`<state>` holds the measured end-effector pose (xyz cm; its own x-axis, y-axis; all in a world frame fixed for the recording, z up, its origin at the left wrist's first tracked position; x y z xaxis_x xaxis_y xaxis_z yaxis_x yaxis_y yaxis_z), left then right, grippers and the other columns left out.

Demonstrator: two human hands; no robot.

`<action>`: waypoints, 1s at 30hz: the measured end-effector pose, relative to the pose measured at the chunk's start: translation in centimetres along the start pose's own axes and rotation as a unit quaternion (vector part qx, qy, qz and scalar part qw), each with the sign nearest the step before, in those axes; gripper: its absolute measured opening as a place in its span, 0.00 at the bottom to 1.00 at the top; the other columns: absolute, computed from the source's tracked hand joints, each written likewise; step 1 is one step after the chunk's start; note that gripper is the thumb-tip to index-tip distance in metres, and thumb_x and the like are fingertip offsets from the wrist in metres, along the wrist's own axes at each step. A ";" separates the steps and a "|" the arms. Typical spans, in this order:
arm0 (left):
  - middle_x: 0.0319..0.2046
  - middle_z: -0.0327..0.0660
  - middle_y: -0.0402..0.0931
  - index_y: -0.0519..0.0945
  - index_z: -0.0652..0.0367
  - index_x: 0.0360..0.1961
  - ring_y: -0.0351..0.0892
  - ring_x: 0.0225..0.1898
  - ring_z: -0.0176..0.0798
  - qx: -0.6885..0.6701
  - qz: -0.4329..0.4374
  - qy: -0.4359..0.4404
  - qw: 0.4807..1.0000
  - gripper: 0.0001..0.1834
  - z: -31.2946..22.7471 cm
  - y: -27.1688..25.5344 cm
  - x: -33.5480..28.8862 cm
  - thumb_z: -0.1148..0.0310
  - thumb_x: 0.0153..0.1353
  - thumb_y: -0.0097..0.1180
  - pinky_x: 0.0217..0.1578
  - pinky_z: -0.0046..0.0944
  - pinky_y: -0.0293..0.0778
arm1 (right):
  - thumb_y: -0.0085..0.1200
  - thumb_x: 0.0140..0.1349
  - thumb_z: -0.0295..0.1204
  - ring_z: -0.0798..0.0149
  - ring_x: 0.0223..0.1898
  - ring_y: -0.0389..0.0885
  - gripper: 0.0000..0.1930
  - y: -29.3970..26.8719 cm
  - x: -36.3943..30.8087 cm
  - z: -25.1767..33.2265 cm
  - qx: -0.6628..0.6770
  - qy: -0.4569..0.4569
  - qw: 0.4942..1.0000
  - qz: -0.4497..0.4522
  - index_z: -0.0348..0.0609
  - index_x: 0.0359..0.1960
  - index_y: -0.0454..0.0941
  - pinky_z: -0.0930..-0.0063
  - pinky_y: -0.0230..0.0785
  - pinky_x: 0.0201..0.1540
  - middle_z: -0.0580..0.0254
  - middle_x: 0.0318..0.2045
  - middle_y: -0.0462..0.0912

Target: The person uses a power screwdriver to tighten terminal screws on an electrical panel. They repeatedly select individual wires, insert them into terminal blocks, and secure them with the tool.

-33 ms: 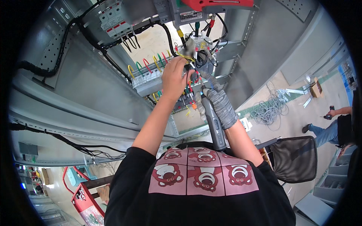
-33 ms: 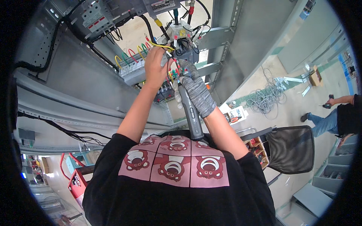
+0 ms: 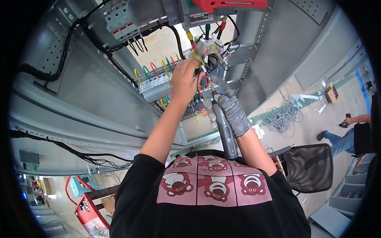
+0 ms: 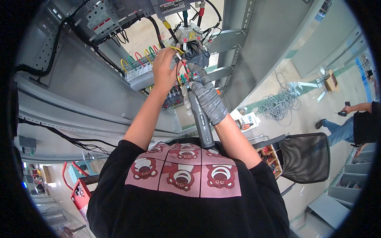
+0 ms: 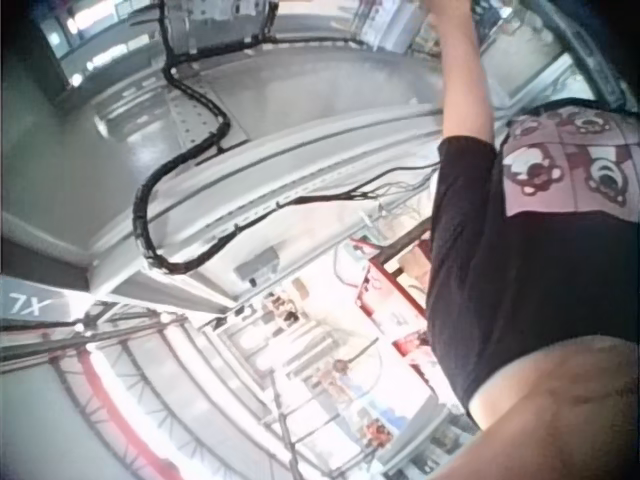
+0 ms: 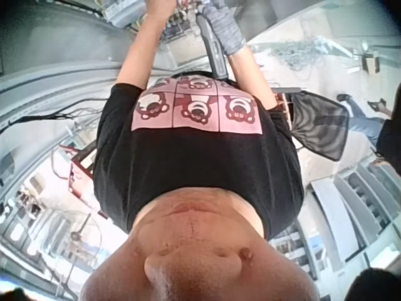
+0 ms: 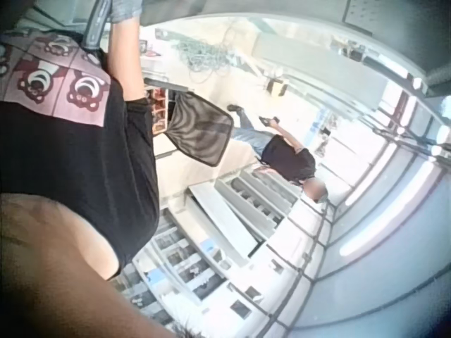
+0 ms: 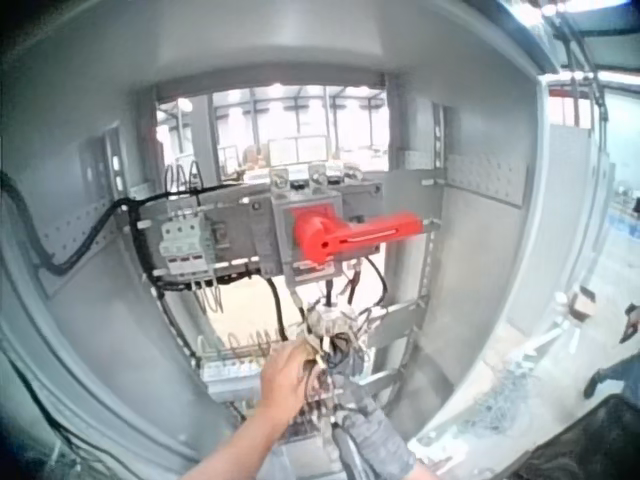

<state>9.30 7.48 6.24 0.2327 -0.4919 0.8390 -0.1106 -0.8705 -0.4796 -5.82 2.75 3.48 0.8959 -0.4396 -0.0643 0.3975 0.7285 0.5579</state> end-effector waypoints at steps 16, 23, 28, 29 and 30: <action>0.33 0.40 0.79 0.83 0.57 0.31 0.71 0.35 0.47 -0.053 0.018 -0.009 0.998 0.12 2.6 0.4 3.3 0.60 0.55 0.57 0.39 0.44 0.59 | 0.46 0.65 0.25 0.64 0.18 0.77 0.30 2.2 0.5 1.8 0.053 0.023 0.997 0.042 0.56 0.70 0.58 0.72 0.73 0.17 0.55 0.30 0.79; 0.35 0.39 0.80 0.85 0.53 0.37 0.72 0.42 0.49 -0.033 0.019 -0.022 0.999 0.16 1.1 -0.3 3.3 0.59 0.48 0.68 0.47 0.46 0.62 | 0.49 0.64 0.27 0.63 0.18 0.77 0.31 2.2 0.7 1.3 0.074 0.017 0.995 0.069 0.56 0.71 0.57 0.72 0.72 0.16 0.54 0.31 0.79; 0.31 0.41 0.82 0.86 0.55 0.36 0.75 0.38 0.48 -0.047 0.018 -0.057 0.997 0.16 1.8 -0.1 3.4 0.61 0.46 0.71 0.40 0.45 0.70 | 0.49 0.63 0.28 0.65 0.18 0.78 0.31 2.6 0.4 1.4 0.069 0.020 0.995 0.070 0.57 0.70 0.59 0.74 0.73 0.17 0.56 0.30 0.79; 0.29 0.42 0.83 0.85 0.57 0.34 0.77 0.35 0.47 -0.078 -0.006 -0.044 0.996 0.15 2.0 0.1 3.5 0.63 0.46 0.71 0.37 0.45 0.72 | 0.50 0.63 0.28 0.65 0.18 0.77 0.31 2.4 0.5 1.4 0.061 0.016 0.996 0.067 0.57 0.70 0.59 0.74 0.73 0.18 0.57 0.30 0.80; 0.29 0.43 0.83 0.85 0.58 0.34 0.77 0.34 0.46 -0.091 -0.008 -0.046 0.995 0.14 2.2 0.2 3.6 0.64 0.46 0.71 0.36 0.44 0.72 | 0.50 0.63 0.28 0.66 0.18 0.77 0.31 2.3 0.6 1.5 0.053 0.011 0.996 0.064 0.57 0.70 0.60 0.74 0.73 0.18 0.57 0.30 0.80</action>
Point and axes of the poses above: each hand's wrist, its own x-axis towards the middle knuckle, its own y-axis out of the palm, z = x × y, the point moved 5 cm from there along x, towards the middle knuckle
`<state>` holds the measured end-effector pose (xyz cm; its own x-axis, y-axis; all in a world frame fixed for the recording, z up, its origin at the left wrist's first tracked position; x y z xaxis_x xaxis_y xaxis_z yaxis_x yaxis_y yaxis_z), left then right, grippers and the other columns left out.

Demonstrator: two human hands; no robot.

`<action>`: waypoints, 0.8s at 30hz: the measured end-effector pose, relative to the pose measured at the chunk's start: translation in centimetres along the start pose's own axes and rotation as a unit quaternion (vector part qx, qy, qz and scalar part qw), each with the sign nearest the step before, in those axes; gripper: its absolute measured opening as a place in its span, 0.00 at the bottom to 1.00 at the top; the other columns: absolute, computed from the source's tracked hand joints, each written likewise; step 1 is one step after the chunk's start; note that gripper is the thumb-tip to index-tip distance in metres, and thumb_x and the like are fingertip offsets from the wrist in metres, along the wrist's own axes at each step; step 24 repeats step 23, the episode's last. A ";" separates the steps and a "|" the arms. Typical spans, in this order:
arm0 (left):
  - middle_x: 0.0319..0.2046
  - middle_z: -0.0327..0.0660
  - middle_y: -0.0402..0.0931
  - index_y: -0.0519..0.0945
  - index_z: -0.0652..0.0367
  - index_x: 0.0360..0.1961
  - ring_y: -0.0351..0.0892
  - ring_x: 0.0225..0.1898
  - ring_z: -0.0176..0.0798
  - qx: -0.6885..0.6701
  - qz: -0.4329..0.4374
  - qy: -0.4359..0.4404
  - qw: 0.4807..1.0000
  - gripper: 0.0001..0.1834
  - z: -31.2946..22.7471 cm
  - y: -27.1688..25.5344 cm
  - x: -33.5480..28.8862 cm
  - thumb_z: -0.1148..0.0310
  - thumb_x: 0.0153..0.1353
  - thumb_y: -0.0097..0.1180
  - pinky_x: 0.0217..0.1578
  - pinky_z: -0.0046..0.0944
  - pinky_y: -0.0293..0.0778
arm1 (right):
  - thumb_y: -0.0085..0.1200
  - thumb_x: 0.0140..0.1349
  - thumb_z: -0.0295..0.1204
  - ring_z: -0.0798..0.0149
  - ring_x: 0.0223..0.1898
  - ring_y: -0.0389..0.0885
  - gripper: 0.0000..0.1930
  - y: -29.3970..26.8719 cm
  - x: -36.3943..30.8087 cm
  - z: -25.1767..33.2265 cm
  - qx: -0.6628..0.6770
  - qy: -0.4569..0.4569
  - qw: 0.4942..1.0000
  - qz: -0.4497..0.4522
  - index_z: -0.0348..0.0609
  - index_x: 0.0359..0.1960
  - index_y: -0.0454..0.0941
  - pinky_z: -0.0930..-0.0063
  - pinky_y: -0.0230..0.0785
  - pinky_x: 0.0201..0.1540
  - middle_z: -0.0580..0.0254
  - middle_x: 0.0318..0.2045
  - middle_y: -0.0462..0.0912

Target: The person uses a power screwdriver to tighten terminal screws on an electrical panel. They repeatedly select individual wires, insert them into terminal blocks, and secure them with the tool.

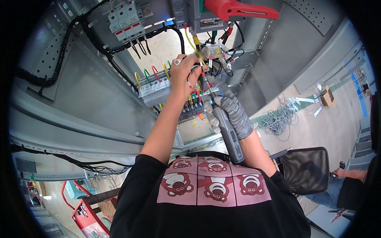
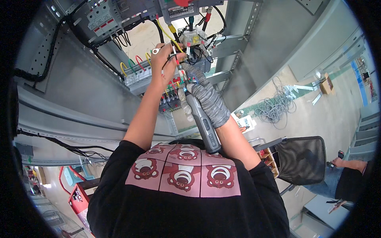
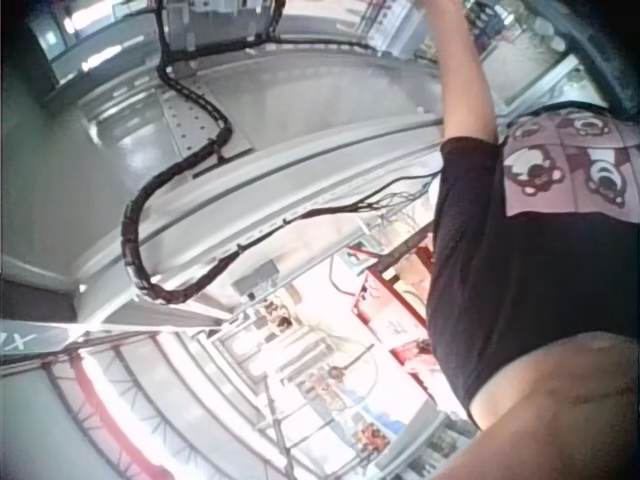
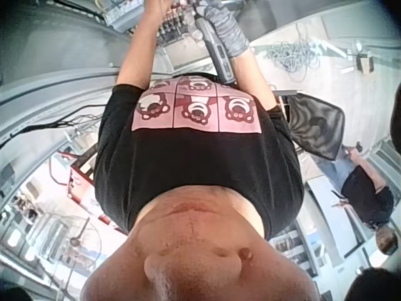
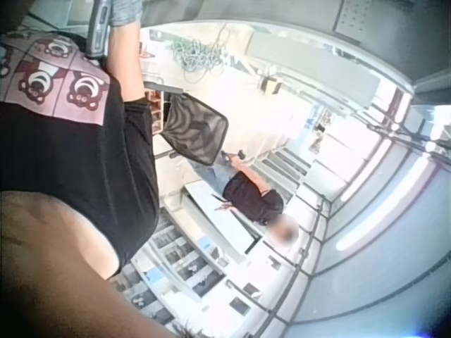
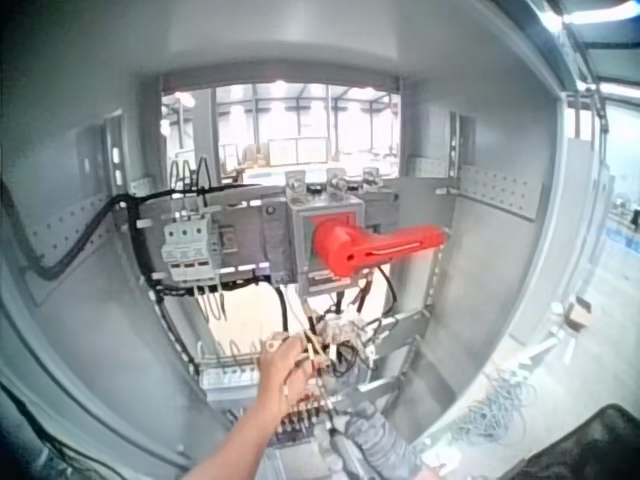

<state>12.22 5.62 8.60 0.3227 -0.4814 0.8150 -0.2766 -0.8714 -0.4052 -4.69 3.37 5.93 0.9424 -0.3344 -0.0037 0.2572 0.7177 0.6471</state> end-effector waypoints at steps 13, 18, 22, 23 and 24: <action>0.43 0.48 0.82 0.80 0.62 0.42 0.77 0.44 0.48 -0.007 0.025 0.000 1.000 0.13 -0.6 -0.7 -1.2 0.75 0.53 0.63 0.47 0.43 0.72 | 0.48 0.64 0.28 0.62 0.17 0.76 0.31 -0.7 1.1 -0.5 -0.001 0.000 1.000 -0.002 0.57 0.70 0.56 0.70 0.73 0.16 0.55 0.28 0.78; 0.40 0.42 0.79 0.76 0.64 0.48 0.76 0.47 0.39 -0.175 -0.048 -0.205 0.962 0.15 -0.6 -0.4 -6.6 0.68 0.63 0.60 0.49 0.38 0.72 | 0.47 0.65 0.27 0.63 0.16 0.76 0.30 -1.2 0.3 -1.0 -0.012 -0.019 0.999 -0.038 0.55 0.70 0.57 0.71 0.73 0.15 0.55 0.27 0.78; 0.42 0.36 0.77 0.76 0.63 0.51 0.74 0.45 0.28 -0.407 0.007 -0.308 0.860 0.14 -1.5 1.6 -7.7 0.67 0.69 0.56 0.51 0.31 0.68 | 0.47 0.65 0.28 0.64 0.17 0.77 0.30 -1.8 0.6 -1.5 -0.043 -0.025 0.998 -0.029 0.53 0.70 0.57 0.71 0.74 0.16 0.54 0.28 0.78; 0.44 0.38 0.78 0.76 0.62 0.53 0.74 0.48 0.29 -0.416 0.007 -0.302 0.858 0.15 -1.8 1.6 -7.2 0.67 0.68 0.56 0.53 0.30 0.67 | 0.47 0.65 0.28 0.64 0.17 0.77 0.30 -1.9 0.5 -1.6 -0.041 -0.027 0.998 -0.032 0.53 0.70 0.57 0.71 0.74 0.16 0.54 0.28 0.78; 0.44 0.38 0.78 0.76 0.62 0.53 0.74 0.48 0.29 -0.416 0.007 -0.302 0.858 0.15 -1.8 1.6 -7.2 0.67 0.68 0.56 0.53 0.30 0.67 | 0.47 0.65 0.28 0.64 0.17 0.77 0.30 -1.9 0.5 -1.6 -0.041 -0.027 0.998 -0.032 0.53 0.70 0.57 0.71 0.74 0.16 0.54 0.28 0.78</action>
Point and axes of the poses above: each hand's wrist, its own x-axis towards the middle knuckle, its own y-axis out of the palm, z = x × y, the point moved 5 cm from there along x, towards the middle knuckle
